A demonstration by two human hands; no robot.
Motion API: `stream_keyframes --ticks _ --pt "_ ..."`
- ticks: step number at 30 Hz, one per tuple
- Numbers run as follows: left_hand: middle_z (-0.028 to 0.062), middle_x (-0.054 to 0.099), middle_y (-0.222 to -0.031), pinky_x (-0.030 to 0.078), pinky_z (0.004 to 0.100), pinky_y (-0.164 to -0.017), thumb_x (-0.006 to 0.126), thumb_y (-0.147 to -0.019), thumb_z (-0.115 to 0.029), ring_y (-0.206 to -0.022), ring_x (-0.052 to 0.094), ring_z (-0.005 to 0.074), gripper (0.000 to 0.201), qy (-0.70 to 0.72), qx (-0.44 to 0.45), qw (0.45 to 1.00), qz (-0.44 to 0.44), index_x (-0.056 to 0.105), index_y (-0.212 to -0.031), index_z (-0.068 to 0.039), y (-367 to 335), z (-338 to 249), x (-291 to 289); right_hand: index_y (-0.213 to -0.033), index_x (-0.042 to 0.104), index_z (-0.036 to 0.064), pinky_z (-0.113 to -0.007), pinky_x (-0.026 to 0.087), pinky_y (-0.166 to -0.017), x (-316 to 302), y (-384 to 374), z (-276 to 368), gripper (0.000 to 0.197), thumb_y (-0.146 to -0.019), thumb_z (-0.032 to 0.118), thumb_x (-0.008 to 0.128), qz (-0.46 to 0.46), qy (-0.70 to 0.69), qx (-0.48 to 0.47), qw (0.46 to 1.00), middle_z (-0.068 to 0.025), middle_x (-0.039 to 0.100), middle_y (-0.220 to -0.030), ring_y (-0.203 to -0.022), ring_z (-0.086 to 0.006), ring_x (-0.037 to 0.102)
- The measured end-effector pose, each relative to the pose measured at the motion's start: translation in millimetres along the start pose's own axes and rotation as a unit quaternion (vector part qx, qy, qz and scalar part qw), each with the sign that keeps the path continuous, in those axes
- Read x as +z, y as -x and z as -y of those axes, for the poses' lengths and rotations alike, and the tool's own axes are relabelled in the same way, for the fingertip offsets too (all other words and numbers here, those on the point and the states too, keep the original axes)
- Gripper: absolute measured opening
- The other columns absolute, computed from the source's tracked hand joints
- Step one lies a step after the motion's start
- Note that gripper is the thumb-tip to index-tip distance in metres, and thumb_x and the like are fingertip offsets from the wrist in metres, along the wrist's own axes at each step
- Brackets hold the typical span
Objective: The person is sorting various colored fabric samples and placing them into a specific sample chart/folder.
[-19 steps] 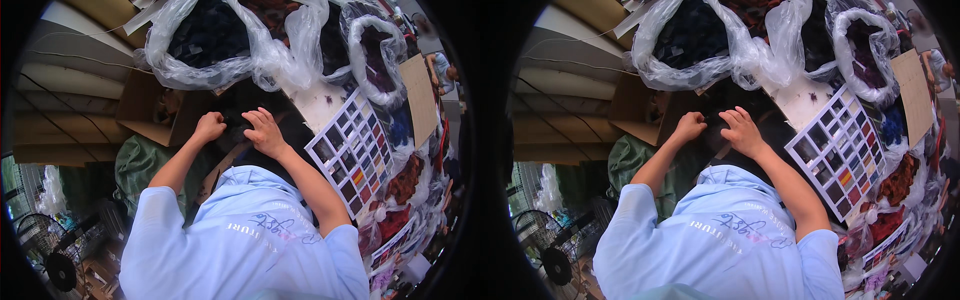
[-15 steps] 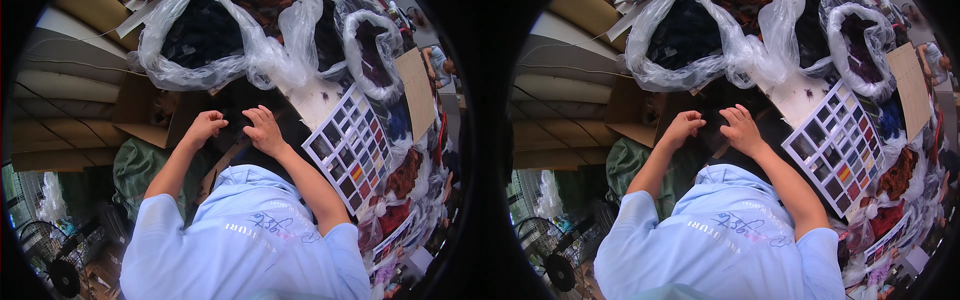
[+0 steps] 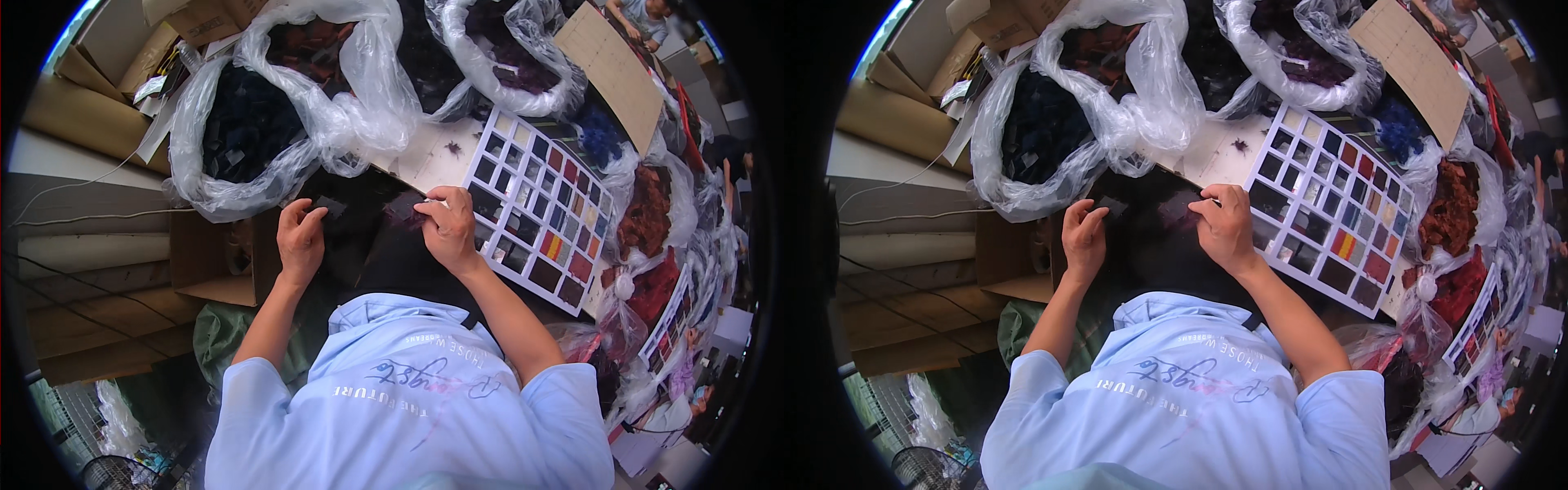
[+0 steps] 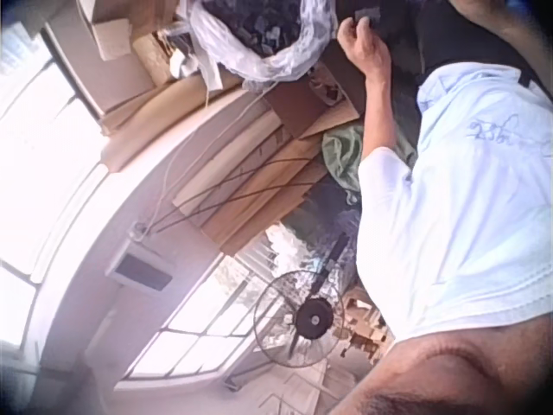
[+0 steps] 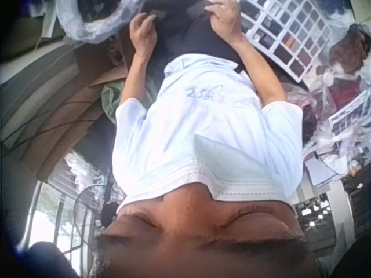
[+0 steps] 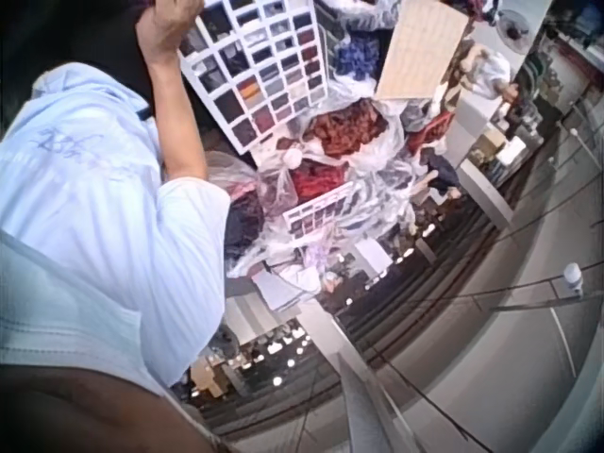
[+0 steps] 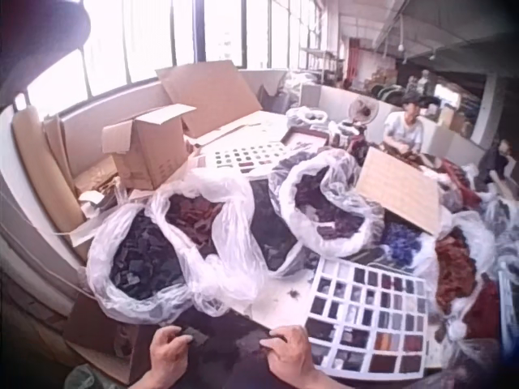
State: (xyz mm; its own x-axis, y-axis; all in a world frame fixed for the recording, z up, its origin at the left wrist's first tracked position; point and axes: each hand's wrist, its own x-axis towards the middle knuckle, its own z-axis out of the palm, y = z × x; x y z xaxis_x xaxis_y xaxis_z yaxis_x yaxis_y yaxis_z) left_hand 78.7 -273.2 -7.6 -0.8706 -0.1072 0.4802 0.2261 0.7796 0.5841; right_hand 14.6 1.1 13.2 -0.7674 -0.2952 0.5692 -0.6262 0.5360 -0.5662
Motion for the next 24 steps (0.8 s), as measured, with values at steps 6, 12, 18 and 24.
stream_keyframes --ticks 6,12,18,24 --pt "0.0109 0.063 -0.094 0.051 0.0312 -0.066 0.063 -0.08 0.012 -0.08 0.064 0.0262 0.026 0.079 0.026 0.996 0.036 0.069 -0.1 -0.002 -41 -48 57 -0.091 0.068 -0.0003 -0.032 0.05 -0.067 -96 26 -50 0.015 -0.079 -0.001 0.076 -0.147 -0.043 0.23 0.961 -0.0101 0.062 -0.088 -0.077 -0.0213 0.064" --pt "0.004 0.068 -0.084 0.046 0.0244 -0.061 0.07 -0.088 -0.002 -0.068 0.057 0.0064 0.02 0.229 -0.102 0.939 0.235 0.066 -0.108 0.001 -87 -113 136 -0.101 0.069 -0.0031 -0.023 0.048 -0.074 -175 57 -110 0.018 -0.086 0.006 0.075 -0.187 -0.218 0.462 0.839 -0.0033 0.07 -0.091 -0.081 -0.0072 0.061" --pt "0.0063 0.07 -0.08 0.049 0.0285 -0.065 0.072 -0.087 -0.008 -0.071 0.062 0.0115 0.038 0.277 -0.102 0.894 0.337 0.062 -0.124 -0.006 -130 -177 222 -0.096 0.069 -0.0012 -0.024 0.046 -0.073 -197 52 -153 0.016 -0.087 0.011 0.073 -0.166 -0.219 0.498 0.823 -0.0012 0.068 -0.085 -0.076 -0.0086 0.059" --pt "0.0074 0.071 -0.079 0.05 0.0304 -0.068 0.072 -0.086 -0.011 -0.072 0.065 0.0146 0.037 0.271 -0.119 0.862 0.411 0.064 -0.122 -0.007 -154 -186 295 -0.083 0.071 0.0012 -0.026 0.041 -0.058 -175 18 -201 0.015 -0.081 0.015 0.078 -0.018 -0.094 0.551 0.829 -0.0015 0.063 -0.072 -0.063 -0.0078 0.052"
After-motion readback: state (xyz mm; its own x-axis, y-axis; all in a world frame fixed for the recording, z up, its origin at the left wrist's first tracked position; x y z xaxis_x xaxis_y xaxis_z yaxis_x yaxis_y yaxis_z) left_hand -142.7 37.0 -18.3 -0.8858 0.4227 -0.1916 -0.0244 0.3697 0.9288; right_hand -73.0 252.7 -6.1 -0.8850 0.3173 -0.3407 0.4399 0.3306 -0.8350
